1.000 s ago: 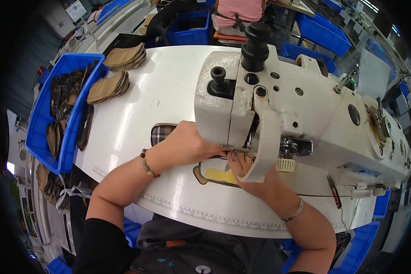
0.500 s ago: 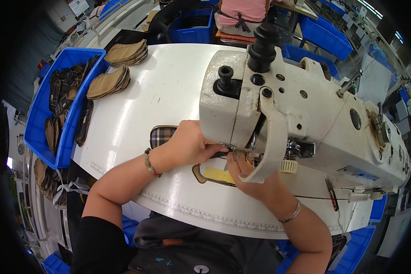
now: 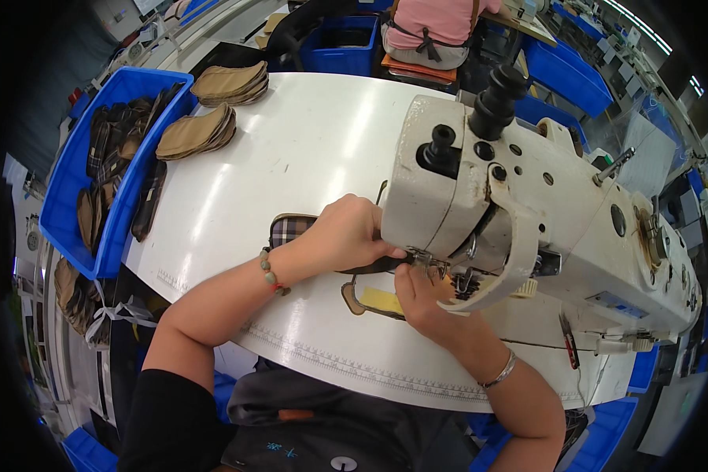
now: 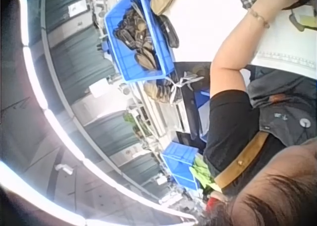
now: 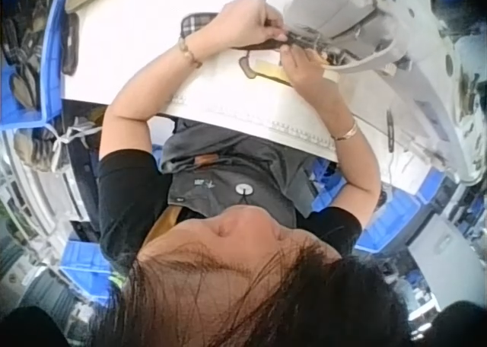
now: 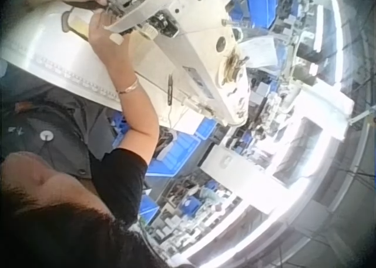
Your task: Sewing a lining piece onto a leather shoe upper component using an industrial sewing machine.
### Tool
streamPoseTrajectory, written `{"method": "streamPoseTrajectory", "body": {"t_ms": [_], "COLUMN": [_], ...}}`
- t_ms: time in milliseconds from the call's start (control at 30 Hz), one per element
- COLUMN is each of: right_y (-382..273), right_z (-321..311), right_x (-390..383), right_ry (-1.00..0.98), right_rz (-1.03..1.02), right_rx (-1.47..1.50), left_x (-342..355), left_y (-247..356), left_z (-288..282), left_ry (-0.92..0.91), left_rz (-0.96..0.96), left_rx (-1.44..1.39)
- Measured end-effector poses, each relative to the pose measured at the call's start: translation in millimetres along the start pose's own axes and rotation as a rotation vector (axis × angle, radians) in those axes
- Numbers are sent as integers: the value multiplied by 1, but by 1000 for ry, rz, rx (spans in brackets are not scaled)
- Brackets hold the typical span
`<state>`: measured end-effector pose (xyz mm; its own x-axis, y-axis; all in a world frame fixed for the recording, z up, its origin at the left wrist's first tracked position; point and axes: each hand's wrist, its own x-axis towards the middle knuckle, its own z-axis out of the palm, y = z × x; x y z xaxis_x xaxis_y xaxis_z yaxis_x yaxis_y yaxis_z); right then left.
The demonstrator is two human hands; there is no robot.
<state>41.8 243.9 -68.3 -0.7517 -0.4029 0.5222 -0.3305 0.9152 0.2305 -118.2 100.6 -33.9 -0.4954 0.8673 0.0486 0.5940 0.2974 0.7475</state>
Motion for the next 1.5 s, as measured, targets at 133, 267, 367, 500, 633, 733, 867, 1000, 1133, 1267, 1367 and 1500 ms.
{"method": "streamPoseTrajectory", "body": {"t_ms": [133,267,367,500,633,733,867,1000,1133,1267,1367,1500], "right_y": [-3,2,3,-3,-15,-21,-15,-17,-10,-8,-10,-9], "right_z": [1,7,5,-9,-20,-12,-25,-22,-21,-14,-10,2], "right_x": [3,-1,-2,-2,-5,-12,-2,-7,-10,-17,-16,-23], "right_ry": [-84,-57,-57,-150,-350,-231,-286,-288,-290,-315,-409,-236], "right_rz": [27,26,53,34,8,91,50,25,-71,-111,35,224], "right_rx": [-95,-98,-14,2,-26,-129,-34,-144,-205,-218,-43,172], "left_x": [-1,-3,-6,-13,-11,-7,-8,-9,-10,-10,-11,-10], "left_y": [5,5,6,4,-14,-11,-7,-2,6,12,11,11], "left_z": [-6,-6,-5,3,6,5,1,-1,-4,-5,-4,-2], "left_ry": [-81,-77,-54,76,159,113,98,133,85,115,128,139], "left_rz": [-105,-63,-16,123,364,412,366,395,383,350,349,343], "left_rx": [40,56,93,253,340,352,387,467,546,551,553,531]}}
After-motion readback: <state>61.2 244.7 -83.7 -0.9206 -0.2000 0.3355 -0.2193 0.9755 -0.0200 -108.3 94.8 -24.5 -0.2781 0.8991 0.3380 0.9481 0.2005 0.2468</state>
